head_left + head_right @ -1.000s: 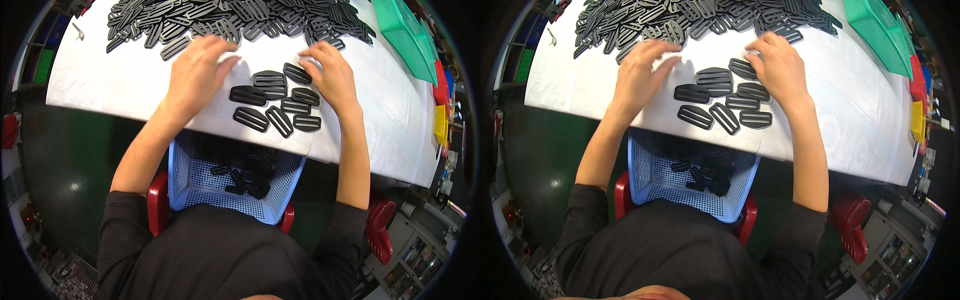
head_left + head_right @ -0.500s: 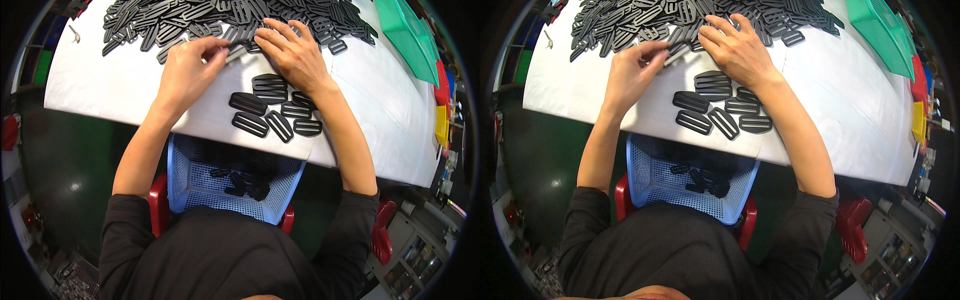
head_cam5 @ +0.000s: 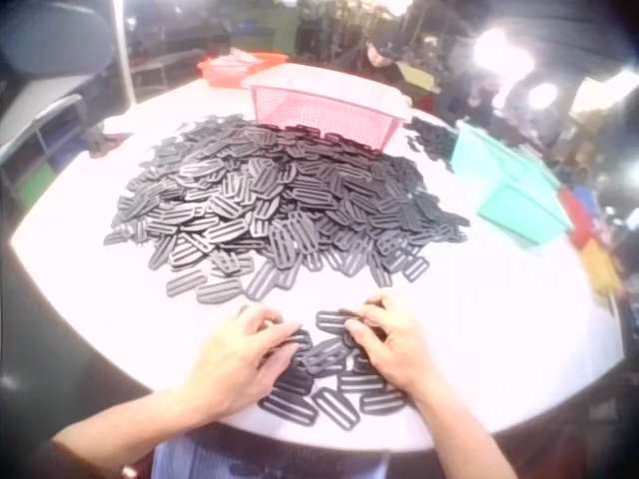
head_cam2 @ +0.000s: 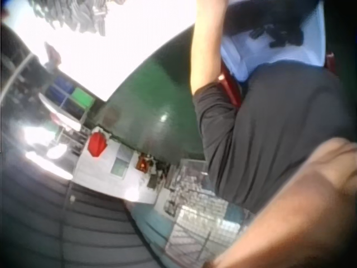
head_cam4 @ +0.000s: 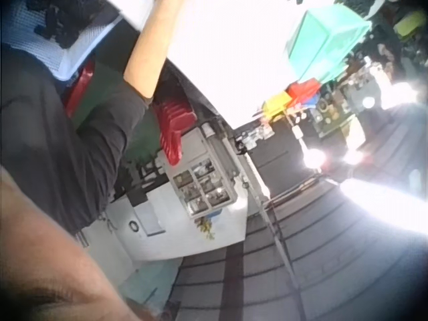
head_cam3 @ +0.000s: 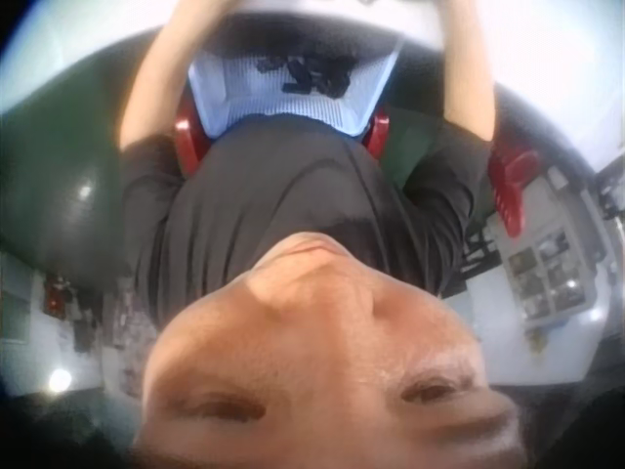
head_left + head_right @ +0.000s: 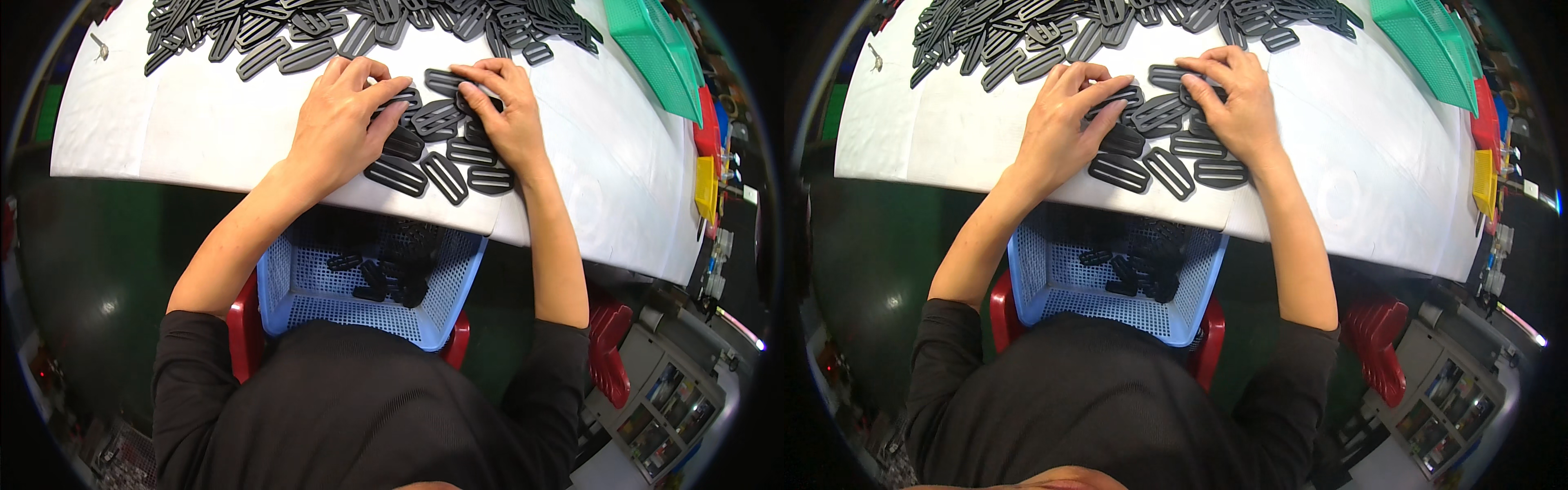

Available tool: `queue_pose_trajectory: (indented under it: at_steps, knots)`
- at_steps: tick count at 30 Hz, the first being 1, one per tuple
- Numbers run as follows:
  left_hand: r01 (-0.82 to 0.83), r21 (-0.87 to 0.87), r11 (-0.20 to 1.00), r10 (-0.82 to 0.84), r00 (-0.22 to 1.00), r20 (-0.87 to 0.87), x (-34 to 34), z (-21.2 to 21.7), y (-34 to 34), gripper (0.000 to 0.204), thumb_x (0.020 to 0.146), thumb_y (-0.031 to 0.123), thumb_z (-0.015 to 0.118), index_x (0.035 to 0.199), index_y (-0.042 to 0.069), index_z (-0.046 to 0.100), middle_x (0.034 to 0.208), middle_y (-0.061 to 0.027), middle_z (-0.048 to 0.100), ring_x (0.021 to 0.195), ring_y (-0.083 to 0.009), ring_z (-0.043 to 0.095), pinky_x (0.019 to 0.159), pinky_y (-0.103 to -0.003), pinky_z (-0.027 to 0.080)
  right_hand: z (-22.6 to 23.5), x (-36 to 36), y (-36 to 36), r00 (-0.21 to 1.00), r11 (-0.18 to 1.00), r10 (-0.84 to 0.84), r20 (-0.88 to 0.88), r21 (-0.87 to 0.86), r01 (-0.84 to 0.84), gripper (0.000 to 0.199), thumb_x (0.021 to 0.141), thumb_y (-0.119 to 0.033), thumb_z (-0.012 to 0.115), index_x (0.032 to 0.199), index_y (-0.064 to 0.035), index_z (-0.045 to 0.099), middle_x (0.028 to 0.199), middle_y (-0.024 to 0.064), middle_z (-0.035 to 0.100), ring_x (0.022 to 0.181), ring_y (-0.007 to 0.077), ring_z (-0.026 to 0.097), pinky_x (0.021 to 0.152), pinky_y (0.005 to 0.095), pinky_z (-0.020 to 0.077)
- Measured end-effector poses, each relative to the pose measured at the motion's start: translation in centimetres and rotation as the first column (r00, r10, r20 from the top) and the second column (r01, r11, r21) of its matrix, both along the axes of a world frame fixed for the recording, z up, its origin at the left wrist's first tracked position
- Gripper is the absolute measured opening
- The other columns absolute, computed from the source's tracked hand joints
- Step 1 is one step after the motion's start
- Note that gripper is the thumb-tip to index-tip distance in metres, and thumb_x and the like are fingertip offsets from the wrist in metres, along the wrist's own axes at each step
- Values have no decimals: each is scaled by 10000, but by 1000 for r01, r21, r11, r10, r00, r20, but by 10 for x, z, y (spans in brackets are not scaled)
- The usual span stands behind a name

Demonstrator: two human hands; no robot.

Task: The person picks up a blue basket and sits on a chair at a table. They use their hands to count and move black plastic buckles from a pile on the table into the basket.

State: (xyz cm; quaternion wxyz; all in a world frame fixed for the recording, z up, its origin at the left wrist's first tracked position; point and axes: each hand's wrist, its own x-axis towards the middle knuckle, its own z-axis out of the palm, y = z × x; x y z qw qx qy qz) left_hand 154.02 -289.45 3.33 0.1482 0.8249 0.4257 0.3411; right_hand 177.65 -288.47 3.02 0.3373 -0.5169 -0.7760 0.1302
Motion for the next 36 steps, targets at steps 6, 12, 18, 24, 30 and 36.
queue_pose_trajectory:
  at_steps: [6, 12, 18, 24, 30, 36]
  knots:
    - [29, -30, 999, -28, 999, 34, -1, -2, -27, 260, 801, 96, 693, 1059, 59, 695, 940, -77, 601, 874, -254, 563, 787, -371, 460, 1, -31, -46, 995, 995, -96, -32, -11, 96, 214, 836, -204, 672, 1022, -118, 732, 959, 64, 610, 931, 251, 550, 847, 368, 431]
    - [114, -136, 984, -101, 990, 101, -24, 7, -78, 233, 769, 41, 692, 1002, 38, 678, 872, -87, 585, 836, -273, 569, 741, -378, 461, 9, -54, -111, 993, 992, -110, -29, -64, 108, 198, 811, -162, 689, 995, -97, 714, 956, 84, 591, 919, 263, 544, 815, 377, 410]
    - [204, -265, 942, -171, 975, 141, -40, 18, -100, 227, 782, 11, 708, 1003, 60, 707, 865, -85, 607, 806, -238, 605, 702, -325, 496, 25, -61, -153, 1000, 975, 28, -3, -221, -28, 68, 816, -157, 701, 864, -111, 716, 838, 35, 624, 812, 226, 570, 765, 354, 406]
    - [-23, 61, 998, 23, 1000, 2, -32, 18, 5, 202, 839, 92, 670, 1036, 56, 697, 957, -116, 639, 953, -290, 621, 840, -370, 500, 39, -12, -58, 975, 975, -182, -124, -155, 163, 116, 840, -138, 672, 916, -55, 702, 893, 98, 654, 890, 285, 619, 828, 374, 479]
    - [-231, 203, 951, 270, 944, -189, 13, 8, 86, 336, 860, 157, 657, 1176, 50, 615, 1104, -87, 611, 1025, -277, 580, 865, -373, 498, 22, 1, 90, 981, 953, -121, 153, 294, 71, 385, 852, -335, 679, 1196, -166, 639, 1231, 89, 574, 1156, 276, 536, 946, 431, 436]
    - [66, 223, 973, -1, 961, -278, 16, 5, 57, 309, 808, 46, 639, 1116, 27, 624, 1068, -95, 612, 977, -260, 583, 833, -362, 509, 24, -29, 144, 886, 975, -153, 437, -81, 208, 669, 901, -590, 495, 1422, -174, 434, 1503, 156, 337, 1421, 340, 250, 1115, 658, 143]
